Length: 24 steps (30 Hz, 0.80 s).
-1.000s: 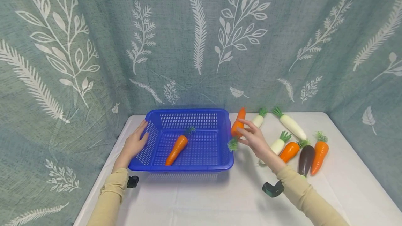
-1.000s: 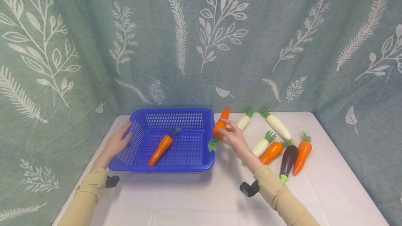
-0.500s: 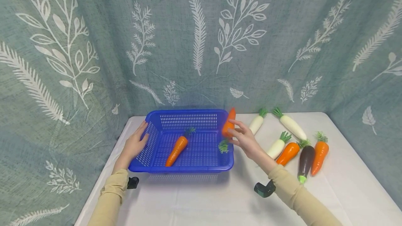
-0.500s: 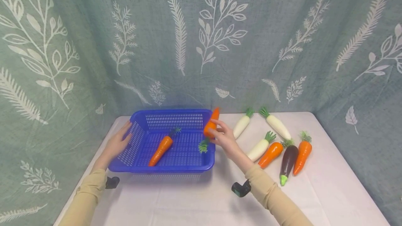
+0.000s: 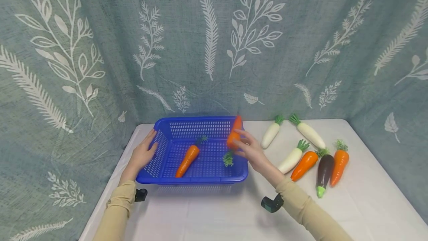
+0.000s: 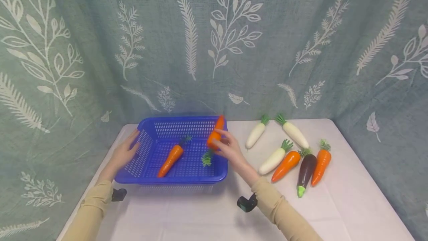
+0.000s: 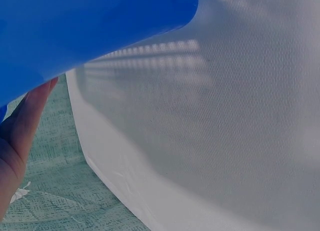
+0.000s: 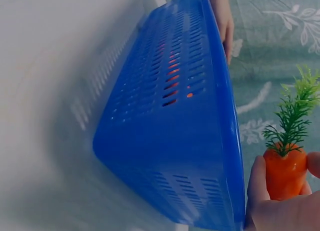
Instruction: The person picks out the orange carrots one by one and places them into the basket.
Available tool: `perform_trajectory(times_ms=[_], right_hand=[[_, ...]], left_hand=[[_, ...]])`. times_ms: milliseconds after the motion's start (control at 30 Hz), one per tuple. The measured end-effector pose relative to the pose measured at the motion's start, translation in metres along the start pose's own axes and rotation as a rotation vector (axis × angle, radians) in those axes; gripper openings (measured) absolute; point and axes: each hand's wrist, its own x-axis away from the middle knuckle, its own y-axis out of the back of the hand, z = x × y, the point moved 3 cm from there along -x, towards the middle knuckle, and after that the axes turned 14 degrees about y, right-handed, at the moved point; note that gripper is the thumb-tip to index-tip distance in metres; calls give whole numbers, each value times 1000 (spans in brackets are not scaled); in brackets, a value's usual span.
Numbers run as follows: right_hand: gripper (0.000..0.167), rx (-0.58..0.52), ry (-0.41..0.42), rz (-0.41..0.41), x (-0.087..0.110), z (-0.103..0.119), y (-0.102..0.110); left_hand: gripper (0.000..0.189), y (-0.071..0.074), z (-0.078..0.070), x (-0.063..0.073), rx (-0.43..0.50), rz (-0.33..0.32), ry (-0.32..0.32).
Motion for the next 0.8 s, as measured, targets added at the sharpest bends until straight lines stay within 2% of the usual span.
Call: perform_trajectory(times_ms=[200, 800], right_hand=[[46, -7, 45, 31, -2, -3, -9], [44, -59, 30, 48, -5, -17, -38]], left_hand=[[51, 0, 0, 0, 0, 1, 0], [52, 1, -1, 1, 7, 9, 12]])
